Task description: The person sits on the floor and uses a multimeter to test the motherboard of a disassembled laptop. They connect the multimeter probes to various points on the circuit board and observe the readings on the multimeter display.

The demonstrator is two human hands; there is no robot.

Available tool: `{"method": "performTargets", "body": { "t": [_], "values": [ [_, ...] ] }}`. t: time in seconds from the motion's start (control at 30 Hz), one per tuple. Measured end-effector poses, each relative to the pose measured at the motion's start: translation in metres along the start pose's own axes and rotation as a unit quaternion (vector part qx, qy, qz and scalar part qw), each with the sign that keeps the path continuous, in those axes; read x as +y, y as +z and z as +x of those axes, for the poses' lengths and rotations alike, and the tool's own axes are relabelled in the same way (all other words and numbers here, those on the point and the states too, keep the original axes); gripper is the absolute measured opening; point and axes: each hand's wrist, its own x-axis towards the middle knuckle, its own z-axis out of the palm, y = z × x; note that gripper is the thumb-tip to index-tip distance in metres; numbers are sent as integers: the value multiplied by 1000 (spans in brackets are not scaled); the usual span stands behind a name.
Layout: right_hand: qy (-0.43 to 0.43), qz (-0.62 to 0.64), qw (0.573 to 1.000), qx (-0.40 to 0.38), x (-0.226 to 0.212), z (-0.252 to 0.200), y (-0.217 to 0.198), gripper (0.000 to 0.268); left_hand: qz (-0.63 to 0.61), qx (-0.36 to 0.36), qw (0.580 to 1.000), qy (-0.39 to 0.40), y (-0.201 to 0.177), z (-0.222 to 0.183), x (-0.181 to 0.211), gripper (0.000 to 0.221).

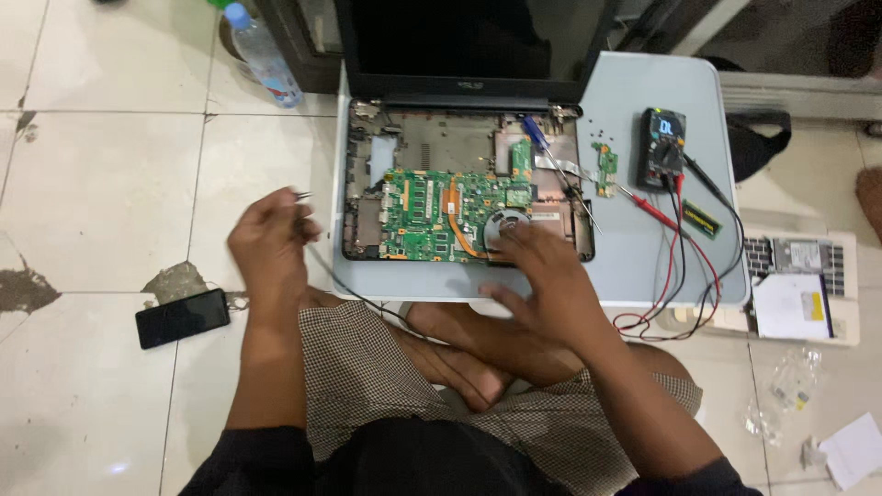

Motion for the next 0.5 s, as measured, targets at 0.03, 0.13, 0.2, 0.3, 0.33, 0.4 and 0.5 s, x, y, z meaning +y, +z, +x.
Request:
{"method": "performTargets", "body": {
  "t": [0.03, 0.13, 0.2, 0.3, 0.33, 0.4, 0.5],
  "values": [
    [-6, 1, 1000, -2, 5, 11, 4, 59, -2, 6, 1000, 3, 4, 3, -3, 14],
    [-14, -1, 999, 33, 18, 40, 13, 67, 19, -52, 998, -11, 16, 14, -12, 27],
    [-14, -1, 1000, 27, 23, 58, 15, 78, 89, -97, 991, 9, 23, 21, -16, 31],
    [-31, -33, 999, -9, 32, 75, 20, 86, 142, -106, 984, 25, 26, 33, -32, 29],
    [-34, -34, 999, -8, 32, 83, 18, 86, 142, -105, 984, 27, 32, 29, -27, 29],
    [-47, -21, 998, -43, 33, 97, 13, 91, 203, -86, 975, 0, 43, 22, -17, 29],
    [-29, -26, 987, -155, 37, 117, 18, 99, 417, -37, 907, 58, 37, 29, -41, 26]
  ]
}}
